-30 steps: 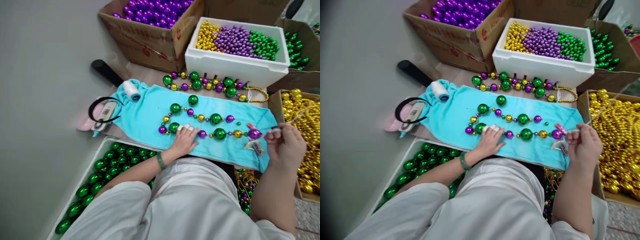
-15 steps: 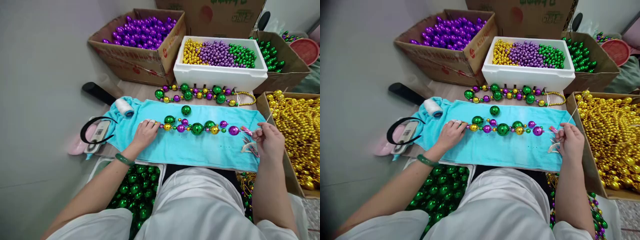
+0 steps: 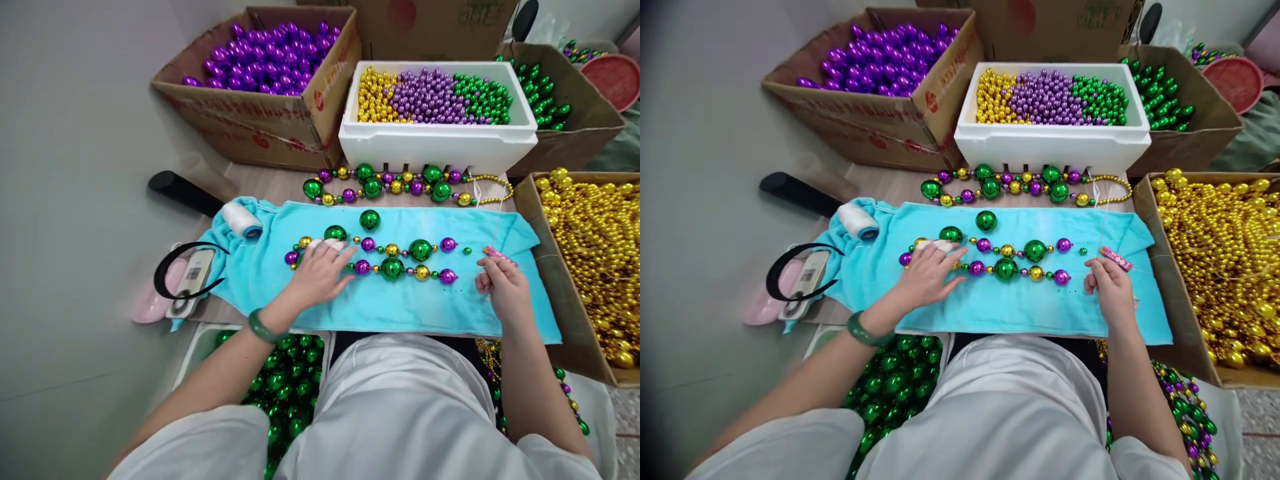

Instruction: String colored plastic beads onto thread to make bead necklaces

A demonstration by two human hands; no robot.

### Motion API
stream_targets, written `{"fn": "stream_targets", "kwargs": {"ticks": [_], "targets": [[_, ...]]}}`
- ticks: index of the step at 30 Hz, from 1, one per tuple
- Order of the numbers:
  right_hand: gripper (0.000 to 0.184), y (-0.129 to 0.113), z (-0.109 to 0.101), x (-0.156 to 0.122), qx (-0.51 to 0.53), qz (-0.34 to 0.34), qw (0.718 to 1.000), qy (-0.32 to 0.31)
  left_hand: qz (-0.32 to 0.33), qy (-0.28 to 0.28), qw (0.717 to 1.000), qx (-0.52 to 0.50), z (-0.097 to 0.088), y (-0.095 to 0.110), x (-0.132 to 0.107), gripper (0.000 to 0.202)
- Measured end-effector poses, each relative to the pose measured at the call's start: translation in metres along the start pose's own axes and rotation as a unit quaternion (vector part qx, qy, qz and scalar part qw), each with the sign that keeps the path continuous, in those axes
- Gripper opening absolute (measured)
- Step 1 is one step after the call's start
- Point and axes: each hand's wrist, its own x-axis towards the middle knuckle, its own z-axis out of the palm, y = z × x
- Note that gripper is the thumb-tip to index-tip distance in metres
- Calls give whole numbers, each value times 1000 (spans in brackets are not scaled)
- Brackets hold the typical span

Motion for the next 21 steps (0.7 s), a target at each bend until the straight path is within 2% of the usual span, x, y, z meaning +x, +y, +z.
{"fn": "stream_targets", "kwargs": {"ticks": [3, 6, 9, 11, 14, 17, 21], "targets": [[25, -15, 19, -9, 58, -3, 998, -40, 58, 37, 988, -136, 12, 63, 33, 60], [23, -34, 33, -18, 97, 0, 992, -83, 128, 63, 954, -265, 30, 121, 68, 66], [20, -53, 32, -26, 96, -35, 992, -71, 174, 28, 928, -328, 45, 156, 91, 43], [17, -62, 23, -26, 95, -74, 992, -24, 163, -15, 932, -323, 50, 162, 96, 33], [16, -66, 3, -18, 113, -113, 986, 49, 102, -83, 952, -275, 50, 155, 91, 27], [18, -56, -14, -2, 127, -99, 984, 81, 54, -144, 964, -218, 46, 142, 82, 25], [21, -32, -21, 15, 129, -51, 986, 94, 35, -178, 968, -172, 44, 133, 78, 33]]}}
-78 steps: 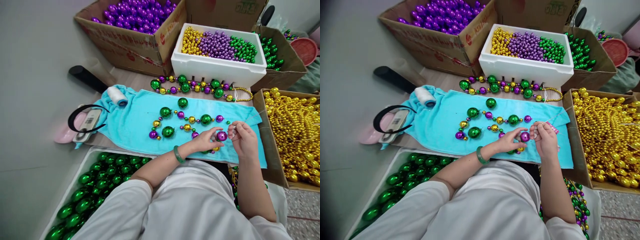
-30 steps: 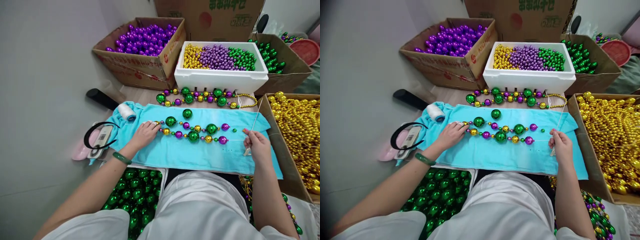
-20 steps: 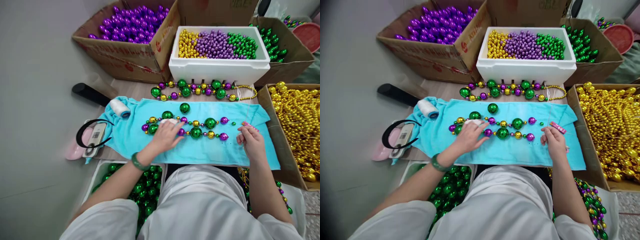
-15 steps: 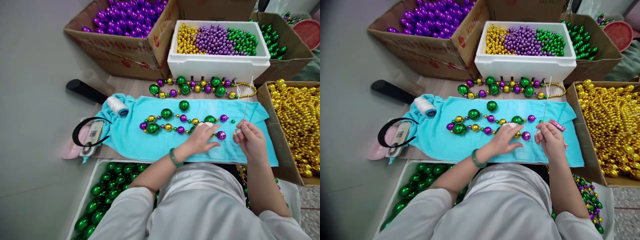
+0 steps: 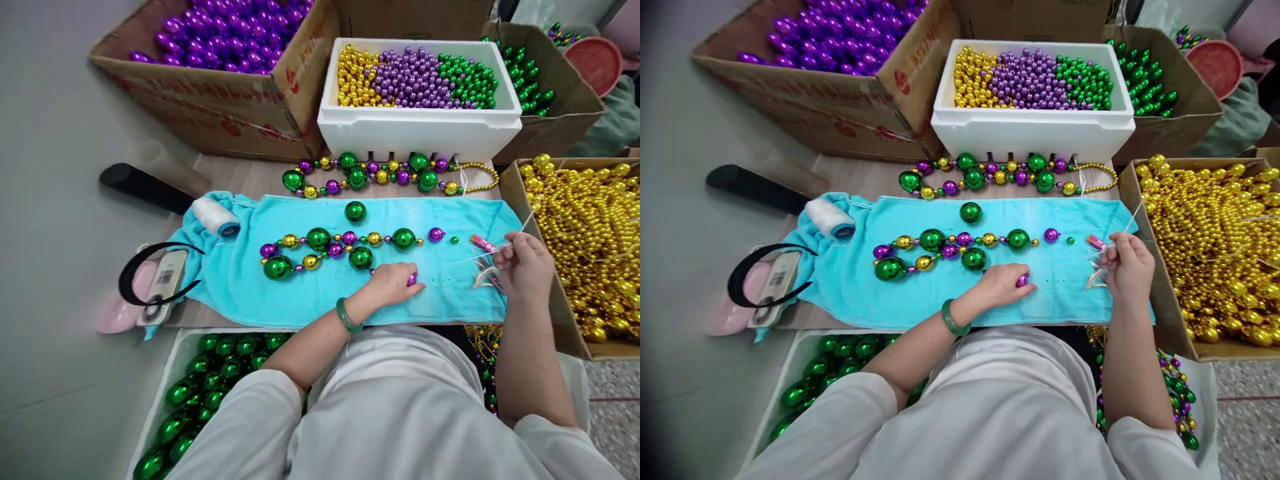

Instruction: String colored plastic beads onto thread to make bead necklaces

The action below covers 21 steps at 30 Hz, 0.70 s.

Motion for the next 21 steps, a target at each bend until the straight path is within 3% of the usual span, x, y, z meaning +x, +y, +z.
{"fn": "stream_targets", "kwargs": {"ticks": [5, 12, 21], "targets": [[22, 11, 1, 7, -27, 20, 999, -34, -4, 19, 998, 59, 5, 1, -1, 38], [22, -10, -6, 22, -18, -29, 999, -16, -4, 46, 992, 115, 13, 5, -1, 35], [25, -14, -16, 29, 9, 26, 999, -18, 2, 70, 991, 118, 19, 2, 1, 29]]}}
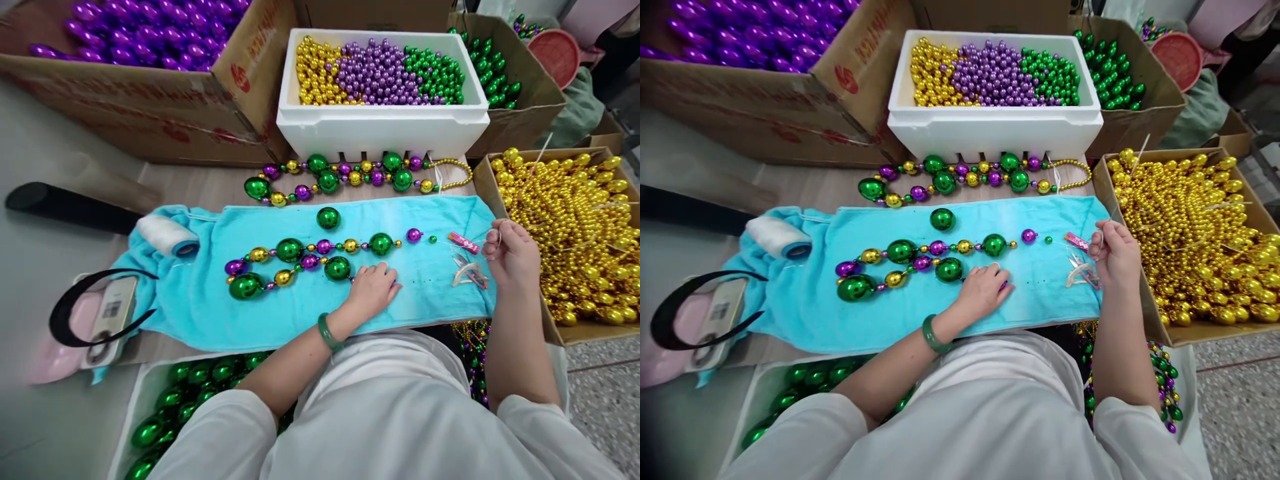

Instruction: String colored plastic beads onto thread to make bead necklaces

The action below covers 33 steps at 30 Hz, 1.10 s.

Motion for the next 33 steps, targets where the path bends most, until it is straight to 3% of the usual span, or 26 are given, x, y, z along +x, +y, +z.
{"fn": "stream_targets", "kwargs": {"ticks": [3, 6, 8, 10, 12, 14, 16, 18, 21, 24, 26, 29, 33], "targets": [[24, 5, 7, -2, -12, 5, 1000, -6, 2, 26, 999, -29, -8, 0, 0, 38], [22, 8, 20, -6, -33, -9, 999, -16, 21, 102, 989, -109, -26, 3, 6, 44], [21, 10, 30, -11, -47, -27, 998, -26, 31, 153, 963, -218, -40, 10, 15, 41], [20, 12, 41, -19, -64, -43, 996, -42, 25, 170, 913, -370, -51, 20, 28, 42], [19, 14, 50, -28, -82, -53, 993, -60, 12, 140, 834, -533, -56, 32, 41, 57], [18, 16, 56, -36, -102, -68, 990, -68, 6, 52, 743, -668, -55, 43, 51, 74], [17, 15, 57, -43, -126, -84, 986, -70, 0, -51, 675, -736, -51, 49, 57, 74], [16, 13, 53, -47, -138, -89, 985, -59, -18, -110, 647, -754, -45, 49, 58, 59], [17, 10, 43, -47, -100, -45, 993, -47, -36, -122, 620, -774, -40, 40, 54, 43], [19, 10, 36, -43, -36, 22, 997, -62, -33, -138, 572, -808, -39, 30, 50, 42], [21, 13, 36, -40, -35, 18, 998, -49, -38, -137, 564, -813, -39, 26, 48, 41], [20, 18, 40, -37, -49, -25, 998, -12, -57, -112, 588, -799, -35, 23, 48, 39], [22, 26, 44, -35, 22, 43, 995, -92, -80, -108, 601, -788, -29, 20, 52, 35]]}}
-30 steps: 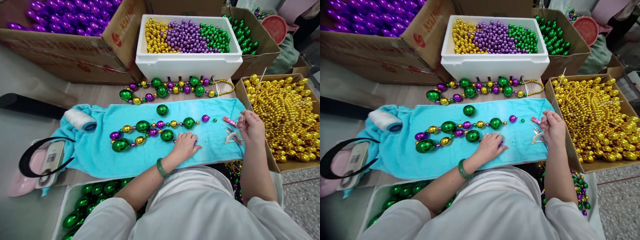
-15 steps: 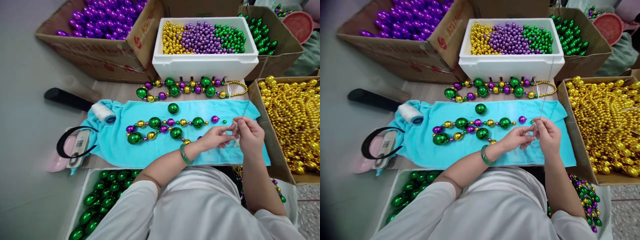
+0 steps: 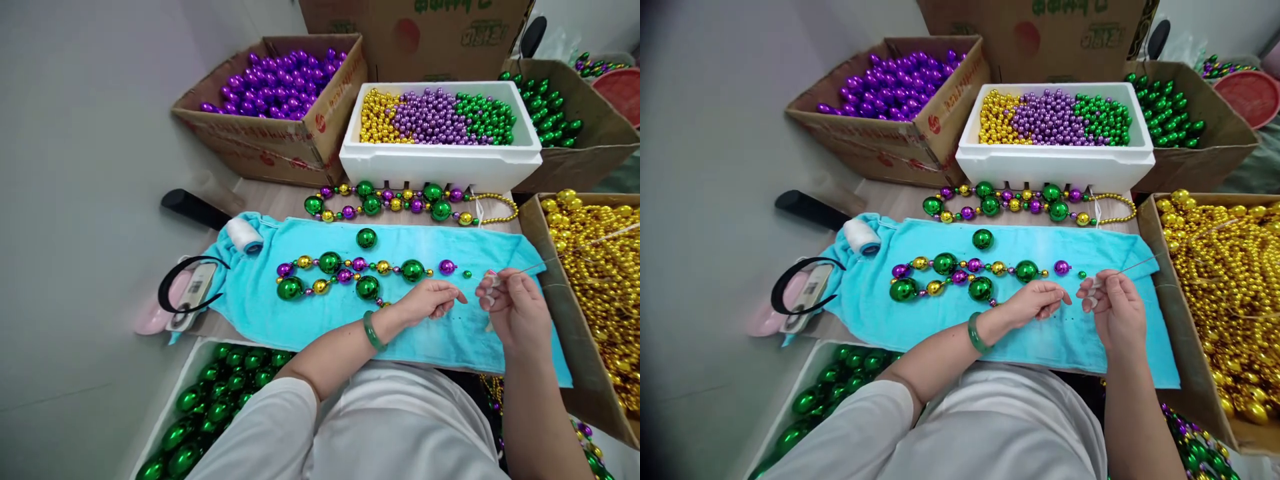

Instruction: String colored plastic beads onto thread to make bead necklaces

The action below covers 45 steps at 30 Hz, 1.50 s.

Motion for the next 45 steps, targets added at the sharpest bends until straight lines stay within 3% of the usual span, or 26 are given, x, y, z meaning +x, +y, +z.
{"fn": "stream_targets", "kwargs": {"ticks": [8, 10, 12, 13, 15, 18, 20, 22, 26, 32, 37, 39, 40, 41, 42, 43, 45], "targets": [[21, 13, 5, 2, -27, 20, 998, -52, -76, 11, 995, 67, -4, 3, 7, 28], [22, 12, 2, 4, -43, 14, 997, -66, -95, -7, 984, 148, -7, 16, 7, 28], [23, 10, -4, 6, -59, 12, 995, -76, -51, -1, 960, 277, -16, 44, 8, 29], [23, 9, -7, 7, -65, 12, 995, -78, 0, 18, 938, 346, -23, 63, 11, 31], [21, 7, -14, 10, -77, 15, 994, -74, 107, 107, 883, 443, -45, 112, 22, 34], [14, 6, -21, 14, -88, 12, 994, -58, 209, 272, 770, 538, -93, 192, 57, 30], [13, 5, -23, 17, -90, 10, 995, -43, 218, 354, 691, 591, -128, 233, 89, 30], [13, 4, -24, 19, -94, 13, 995, -34, 191, 370, 654, 631, -157, 259, 121, 29], [13, -1, -29, 20, -104, 8, 994, -29, 98, 339, 660, 664, -183, 275, 168, 27], [14, -9, -36, 16, -126, 18, 992, -13, -25, 325, 648, 688, -181, 282, 203, 35], [13, -6, -34, 11, -163, 1, 987, 4, 42, 345, 623, 700, -179, 287, 195, 32], [14, -2, -31, 9, -180, -12, 984, 8, 102, 354, 639, 676, -168, 285, 175, 31], [14, 1, -30, 8, -184, -18, 983, 4, 145, 347, 665, 645, -158, 282, 160, 33], [14, 4, -27, 7, -185, -23, 982, -1, 185, 337, 704, 597, -146, 275, 142, 37], [13, 8, -24, 5, -186, -27, 982, -7, 203, 292, 765, 536, -131, 264, 121, 38], [12, 12, -21, 3, -187, -28, 982, -17, 204, 239, 828, 465, -117, 250, 98, 33], [11, 21, -13, 0, -197, -24, 979, -42, 161, 205, 915, 307, -92, 211, 51, 29]]}}
